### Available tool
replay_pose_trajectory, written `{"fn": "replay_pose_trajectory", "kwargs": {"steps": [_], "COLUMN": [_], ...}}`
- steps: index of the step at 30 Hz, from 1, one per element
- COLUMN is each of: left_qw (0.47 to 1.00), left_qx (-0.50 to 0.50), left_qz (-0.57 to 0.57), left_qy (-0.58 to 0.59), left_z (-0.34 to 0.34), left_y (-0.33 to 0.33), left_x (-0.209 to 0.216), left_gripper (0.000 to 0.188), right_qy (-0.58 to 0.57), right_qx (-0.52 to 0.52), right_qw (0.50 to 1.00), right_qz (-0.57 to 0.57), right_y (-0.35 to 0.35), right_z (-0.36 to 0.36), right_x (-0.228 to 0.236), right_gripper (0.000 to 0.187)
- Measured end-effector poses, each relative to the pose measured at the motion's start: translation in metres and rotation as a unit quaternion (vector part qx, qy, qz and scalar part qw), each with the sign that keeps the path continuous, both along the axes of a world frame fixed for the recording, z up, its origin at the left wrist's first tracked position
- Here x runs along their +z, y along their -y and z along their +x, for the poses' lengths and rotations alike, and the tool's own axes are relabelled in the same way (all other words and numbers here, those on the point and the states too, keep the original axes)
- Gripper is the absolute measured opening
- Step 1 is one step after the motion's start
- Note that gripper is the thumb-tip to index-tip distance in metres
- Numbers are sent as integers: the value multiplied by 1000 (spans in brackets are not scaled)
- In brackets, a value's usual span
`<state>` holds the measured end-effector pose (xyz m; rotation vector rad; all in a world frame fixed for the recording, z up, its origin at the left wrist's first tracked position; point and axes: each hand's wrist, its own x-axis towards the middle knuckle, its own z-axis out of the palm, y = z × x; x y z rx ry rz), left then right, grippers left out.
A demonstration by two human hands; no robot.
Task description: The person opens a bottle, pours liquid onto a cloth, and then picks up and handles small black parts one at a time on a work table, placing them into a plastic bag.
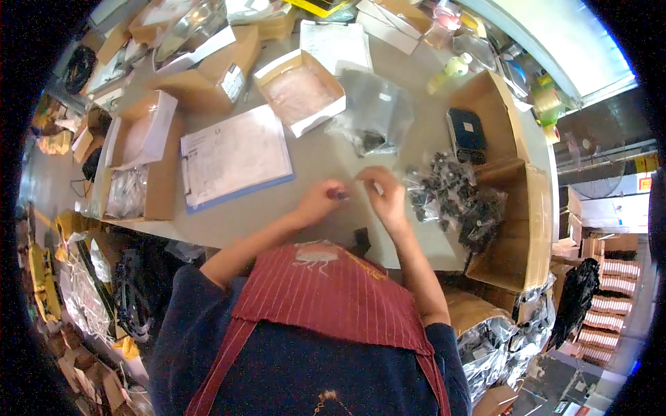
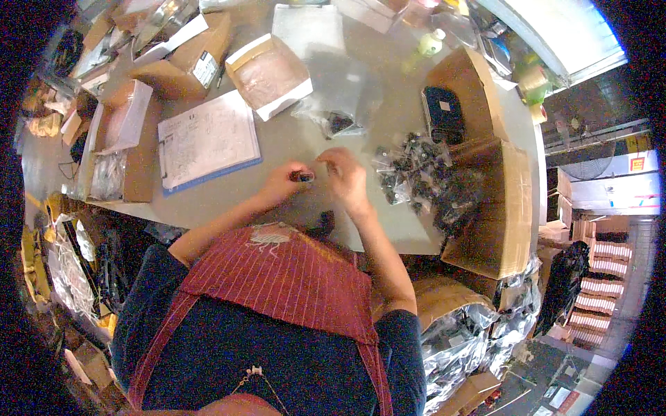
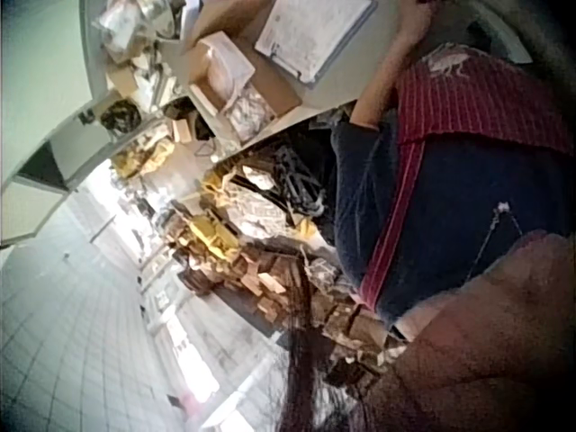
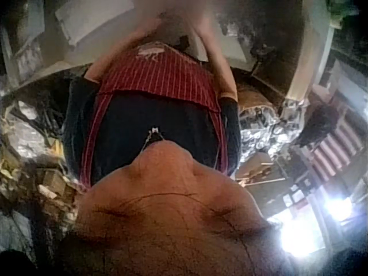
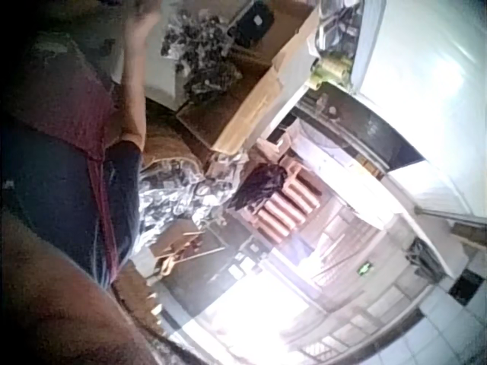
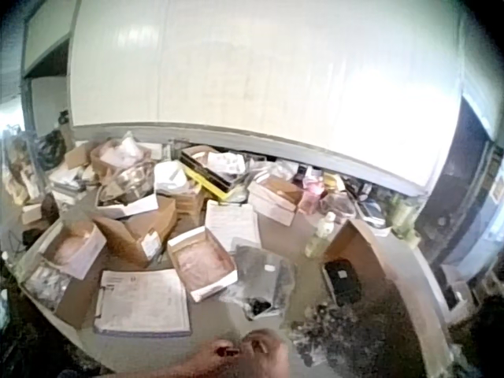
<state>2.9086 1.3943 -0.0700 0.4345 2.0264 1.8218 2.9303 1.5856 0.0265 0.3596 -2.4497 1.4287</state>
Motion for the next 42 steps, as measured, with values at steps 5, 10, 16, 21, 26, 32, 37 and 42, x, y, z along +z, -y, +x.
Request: {"fn": "replay_pose_trajectory", "kwargs": {"steps": [5, 10, 16, 21, 26, 32, 37, 42], "left_qw": [1000, 995, 990, 994, 990, 979, 984, 995], "left_qx": [2, 33, 7, 18, 41, -25, 32, 0], "left_qz": [3, -85, -141, -109, -97, -180, -167, 20], "left_qy": [-12, -42, -22, -5, -89, -88, 57, 94], "left_z": [-4, 4, 3, 4, 7, 1, 19, 8], "left_y": [1, 1, 5, 4, 8, 16, 8, 8], "left_x": [0, 24, 29, 10, 1, 14, 7, -5], "left_gripper": [23, 24, 32, 32, 27, 33, 33, 42], "right_qy": [47, 12, 91, 40, -32, -2, 22, -21], "right_qx": [-90, -90, -87, -62, -91, -58, 42, 191], "right_qw": [982, 949, 898, 943, 962, 948, 993, 976], "right_qz": [161, 302, 421, 326, 254, 313, 107, 105], "right_y": [-22, -4, -5, -18, -16, -12, -3, 10], "right_z": [-48, -61, -61, -65, -90, -95, -49, -16], "right_x": [-58, -74, -80, -83, -54, -39, -16, -3], "right_gripper": [25, 21, 17, 12, 12, 18, 19, 20]}}
